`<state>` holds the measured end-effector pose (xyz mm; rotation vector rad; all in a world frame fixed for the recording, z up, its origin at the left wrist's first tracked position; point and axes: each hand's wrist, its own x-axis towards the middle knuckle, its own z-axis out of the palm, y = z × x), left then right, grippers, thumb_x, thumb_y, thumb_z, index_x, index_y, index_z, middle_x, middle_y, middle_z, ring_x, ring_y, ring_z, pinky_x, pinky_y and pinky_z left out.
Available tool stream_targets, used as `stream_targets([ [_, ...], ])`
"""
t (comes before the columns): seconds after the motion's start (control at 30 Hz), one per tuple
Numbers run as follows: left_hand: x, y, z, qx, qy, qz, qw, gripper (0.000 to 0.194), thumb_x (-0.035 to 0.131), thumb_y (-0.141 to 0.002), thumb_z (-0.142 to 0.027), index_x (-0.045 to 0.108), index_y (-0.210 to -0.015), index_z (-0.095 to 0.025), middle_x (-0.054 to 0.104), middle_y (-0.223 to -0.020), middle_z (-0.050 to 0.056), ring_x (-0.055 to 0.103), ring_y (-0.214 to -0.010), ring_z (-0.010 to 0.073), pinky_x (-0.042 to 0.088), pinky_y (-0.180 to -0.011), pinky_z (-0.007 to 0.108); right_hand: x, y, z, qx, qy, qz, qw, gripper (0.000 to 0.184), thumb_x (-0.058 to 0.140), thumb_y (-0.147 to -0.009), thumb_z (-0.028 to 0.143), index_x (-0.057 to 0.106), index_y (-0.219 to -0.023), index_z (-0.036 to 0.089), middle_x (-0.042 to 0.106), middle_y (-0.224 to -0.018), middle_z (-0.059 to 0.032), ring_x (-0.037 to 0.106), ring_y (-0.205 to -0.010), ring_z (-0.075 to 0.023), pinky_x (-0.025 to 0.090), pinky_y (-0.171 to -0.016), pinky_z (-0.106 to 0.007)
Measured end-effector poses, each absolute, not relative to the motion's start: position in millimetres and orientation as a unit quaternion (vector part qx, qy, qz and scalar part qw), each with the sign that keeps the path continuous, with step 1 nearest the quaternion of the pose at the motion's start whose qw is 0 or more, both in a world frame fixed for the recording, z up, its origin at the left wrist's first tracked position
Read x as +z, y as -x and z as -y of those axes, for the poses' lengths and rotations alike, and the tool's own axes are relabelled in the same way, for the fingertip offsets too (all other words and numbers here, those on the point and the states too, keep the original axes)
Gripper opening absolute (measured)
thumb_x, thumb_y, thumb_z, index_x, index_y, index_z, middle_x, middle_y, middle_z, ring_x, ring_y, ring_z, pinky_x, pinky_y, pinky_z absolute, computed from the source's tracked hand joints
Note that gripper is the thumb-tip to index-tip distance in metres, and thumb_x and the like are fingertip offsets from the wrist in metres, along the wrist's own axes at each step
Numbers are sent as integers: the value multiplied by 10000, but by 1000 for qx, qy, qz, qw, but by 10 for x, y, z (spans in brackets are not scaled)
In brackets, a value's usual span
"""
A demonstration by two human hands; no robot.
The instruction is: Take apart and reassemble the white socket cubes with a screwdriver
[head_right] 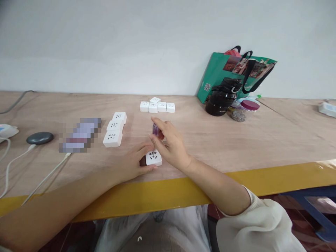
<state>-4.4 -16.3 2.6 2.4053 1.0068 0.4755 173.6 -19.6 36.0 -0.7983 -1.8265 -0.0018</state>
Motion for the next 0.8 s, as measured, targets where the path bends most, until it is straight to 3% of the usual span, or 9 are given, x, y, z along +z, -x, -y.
stream_targets([
  [0.17,37,51,163,190,-884,-345,250,560,601,-825,-420,395,-1313,-237,457,-1356,68,425,-1242,265,356,-1051,444,335,-1735,216,68,314,772,549,491,407,-899,162,326,-1365,293,598,-1047,-62,607,-857,-164,562,-677,-345],
  [0.3,27,61,165,200,-885,-343,244,527,568,-849,-415,391,-1314,-239,461,-1350,53,417,-1252,262,355,-1056,424,341,-1746,217,12,332,780,531,490,527,-864,224,381,-1326,299,611,-966,-42,582,-757,-161,540,-635,-339],
  [0.5,8,60,151,215,-885,-334,244,511,579,-839,-424,413,-1280,-227,482,-1323,80,450,-1212,273,380,-1022,451,344,-1732,234,75,309,767,557,436,385,-899,163,350,-1315,289,586,-995,-51,614,-800,-156,564,-644,-341],
  [0.67,36,59,164,212,-881,-339,251,505,567,-855,-409,394,-1294,-228,468,-1340,76,428,-1238,263,357,-1045,445,366,-1734,231,7,330,773,542,457,537,-853,207,409,-1284,288,598,-943,-33,571,-688,-138,543,-597,-317],
  [0.8,63,57,166,211,-878,-339,264,508,566,-854,-415,385,-1293,-236,481,-1317,80,445,-1216,271,377,-1018,456,366,-1746,231,39,342,768,540,504,436,-894,202,317,-1377,288,633,-956,-50,581,-704,-152,557,-626,-345],
])
